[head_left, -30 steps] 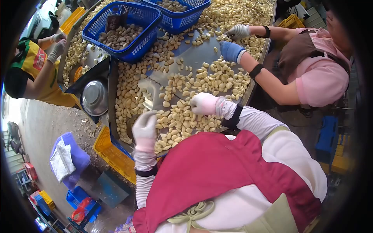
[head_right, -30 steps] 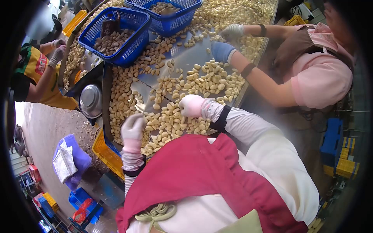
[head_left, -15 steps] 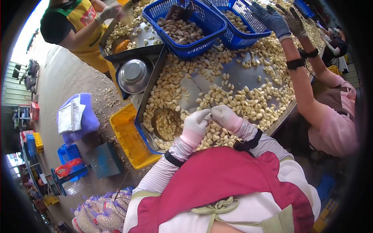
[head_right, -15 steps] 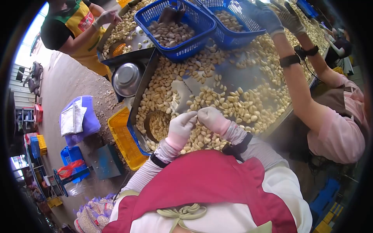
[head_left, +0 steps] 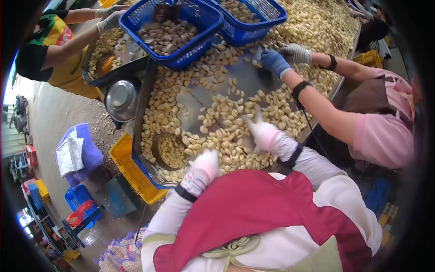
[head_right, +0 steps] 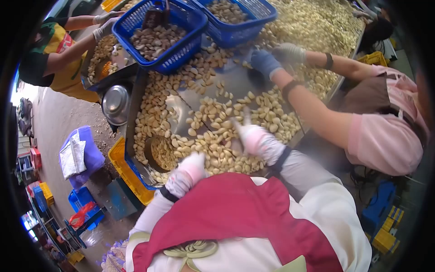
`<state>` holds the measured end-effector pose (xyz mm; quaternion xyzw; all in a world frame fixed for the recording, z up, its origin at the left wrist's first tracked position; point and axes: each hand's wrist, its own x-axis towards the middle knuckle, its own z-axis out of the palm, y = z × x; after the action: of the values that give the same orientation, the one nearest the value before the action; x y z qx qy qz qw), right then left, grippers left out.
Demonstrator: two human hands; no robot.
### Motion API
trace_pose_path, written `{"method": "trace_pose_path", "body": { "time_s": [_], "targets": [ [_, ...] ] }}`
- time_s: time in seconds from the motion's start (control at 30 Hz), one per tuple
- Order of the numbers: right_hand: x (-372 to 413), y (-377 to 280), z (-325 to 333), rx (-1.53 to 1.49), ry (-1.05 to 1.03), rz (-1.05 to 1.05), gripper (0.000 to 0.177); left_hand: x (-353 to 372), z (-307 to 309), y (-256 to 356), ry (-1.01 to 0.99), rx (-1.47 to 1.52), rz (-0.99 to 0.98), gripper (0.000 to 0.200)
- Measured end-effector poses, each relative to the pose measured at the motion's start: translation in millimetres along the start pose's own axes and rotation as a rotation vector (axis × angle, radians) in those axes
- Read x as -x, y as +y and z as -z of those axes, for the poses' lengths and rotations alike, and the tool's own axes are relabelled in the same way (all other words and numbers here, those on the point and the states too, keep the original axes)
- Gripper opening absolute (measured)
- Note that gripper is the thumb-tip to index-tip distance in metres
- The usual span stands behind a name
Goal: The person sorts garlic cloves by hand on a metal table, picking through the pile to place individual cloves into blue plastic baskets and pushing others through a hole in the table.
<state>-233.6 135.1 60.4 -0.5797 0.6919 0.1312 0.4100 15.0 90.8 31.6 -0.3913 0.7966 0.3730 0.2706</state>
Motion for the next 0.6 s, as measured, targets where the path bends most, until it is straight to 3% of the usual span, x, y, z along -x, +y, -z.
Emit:
{"method": "trace_pose_path", "body": {
  "time_s": [0.03, 0.07, 0.1, 0.13, 0.17, 0.27, 0.33, 0.37, 0.4, 0.43, 0.5, 0.57, 0.6],
  "targets": [
    [-23.2, 2.3, -41.8, -0.016, 0.171, 0.101, 0.101, -21.4, -6.2, -7.9, 0.086, 0.091, -0.052, 0.054],
    [-22.3, -35.1, -22.7, -0.028, 0.107, 0.072, 0.089, -29.0, 15.4, -5.5, 0.114, 0.116, -0.039, 0.048],
    [-48.4, -43.5, -40.8, -0.059, 0.184, 0.219, 0.092, -45.9, 27.9, -17.5, 0.156, 0.198, -0.043, 0.040],
    [-52.0, -60.7, -27.5, -0.476, 0.173, 0.513, 0.086, -44.4, 48.3, -19.9, 0.390, 0.170, 0.057, 0.034],
    [-47.7, -69.8, -21.5, -0.284, 0.373, 0.581, 0.081, -57.7, 62.8, -45.5, 0.431, 0.214, 0.080, 0.033],
    [-19.9, -43.5, 16.4, -0.175, 0.373, 0.440, 0.071, -32.5, 93.1, -109.1, 0.644, 0.383, 0.036, 0.048],
    [5.9, -3.6, 31.0, 0.101, 0.366, 0.125, 0.067, -10.7, 92.9, -144.9, 0.661, 0.716, 0.082, 0.043],
    [12.5, 27.5, 25.2, 0.206, 0.377, 0.041, 0.077, 0.7, 89.8, -153.1, 0.637, 0.855, 0.113, 0.035],
    [26.3, 32.5, 31.7, 0.260, 0.181, -0.206, 0.091, 9.5, 81.7, -160.4, 0.608, 0.849, 0.138, 0.032],
    [33.8, 42.6, 24.6, 0.207, 0.148, -0.243, 0.109, 16.7, 75.7, -166.3, 0.578, 0.841, 0.162, 0.028],
    [49.6, 24.4, 9.8, 0.140, -0.007, -0.295, 0.125, 29.2, 65.5, -158.0, 0.436, 0.901, 0.248, 0.027],
    [51.8, 2.9, -12.7, 0.042, -0.216, -0.223, 0.136, 27.5, 48.1, -161.6, 0.302, 0.969, 0.196, 0.030],
    [52.4, -17.6, -22.4, 0.015, -0.254, -0.205, 0.132, 28.6, 43.7, -151.1, 0.308, 1.015, 0.205, 0.028]
  ]
}}
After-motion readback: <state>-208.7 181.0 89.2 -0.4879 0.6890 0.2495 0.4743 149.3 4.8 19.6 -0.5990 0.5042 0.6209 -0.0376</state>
